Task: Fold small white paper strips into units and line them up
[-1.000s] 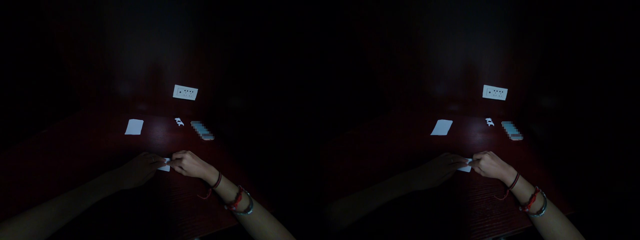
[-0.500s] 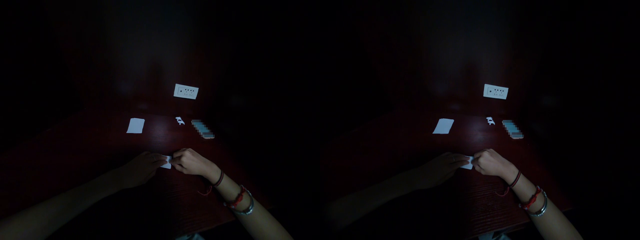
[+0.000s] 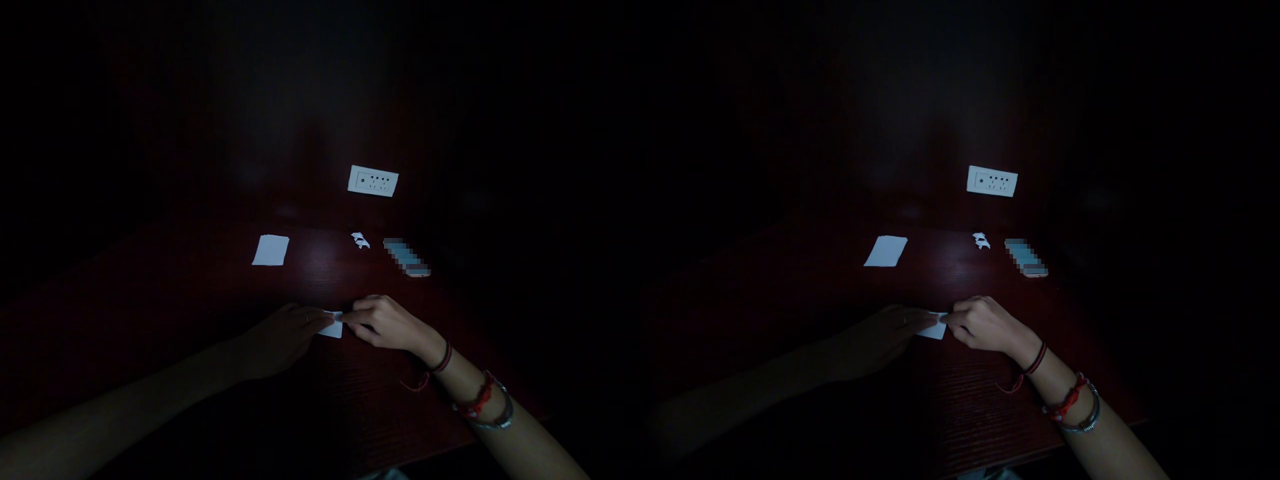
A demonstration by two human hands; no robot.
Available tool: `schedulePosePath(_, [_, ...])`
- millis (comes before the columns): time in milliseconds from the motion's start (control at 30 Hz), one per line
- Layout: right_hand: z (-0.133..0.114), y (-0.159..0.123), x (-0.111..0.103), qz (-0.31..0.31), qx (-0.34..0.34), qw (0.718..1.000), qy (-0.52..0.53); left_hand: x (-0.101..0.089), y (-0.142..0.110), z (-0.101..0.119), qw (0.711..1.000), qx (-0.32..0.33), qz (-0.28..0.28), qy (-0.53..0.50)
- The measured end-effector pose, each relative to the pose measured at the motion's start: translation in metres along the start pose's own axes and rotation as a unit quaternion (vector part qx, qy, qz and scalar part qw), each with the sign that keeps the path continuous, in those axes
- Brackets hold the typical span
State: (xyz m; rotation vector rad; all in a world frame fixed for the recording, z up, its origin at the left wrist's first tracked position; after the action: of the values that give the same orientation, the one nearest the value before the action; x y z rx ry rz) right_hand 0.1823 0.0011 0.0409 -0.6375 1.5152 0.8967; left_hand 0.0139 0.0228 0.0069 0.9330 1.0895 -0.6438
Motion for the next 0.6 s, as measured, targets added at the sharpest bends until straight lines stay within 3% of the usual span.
schedulePosePath(600, [-0.0029,0.0045,0.0016,-0.029,-0.005,0.999,0.024,0.007,0.0026,-0.0042,1.0,0.004,0.003,0.024])
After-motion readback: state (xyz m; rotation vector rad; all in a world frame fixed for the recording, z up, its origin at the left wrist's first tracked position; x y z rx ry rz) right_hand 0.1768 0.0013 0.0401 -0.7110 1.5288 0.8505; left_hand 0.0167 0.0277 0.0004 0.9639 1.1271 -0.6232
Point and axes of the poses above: each hand's wrist, its own y-axis towards the middle knuckle, its own x-axis out of the palm, z = x × y, the point moved 4 cm from there along y, towards the middle knuckle, and after that the axes turned 8 degrees about -x, right-handed, at the moved point
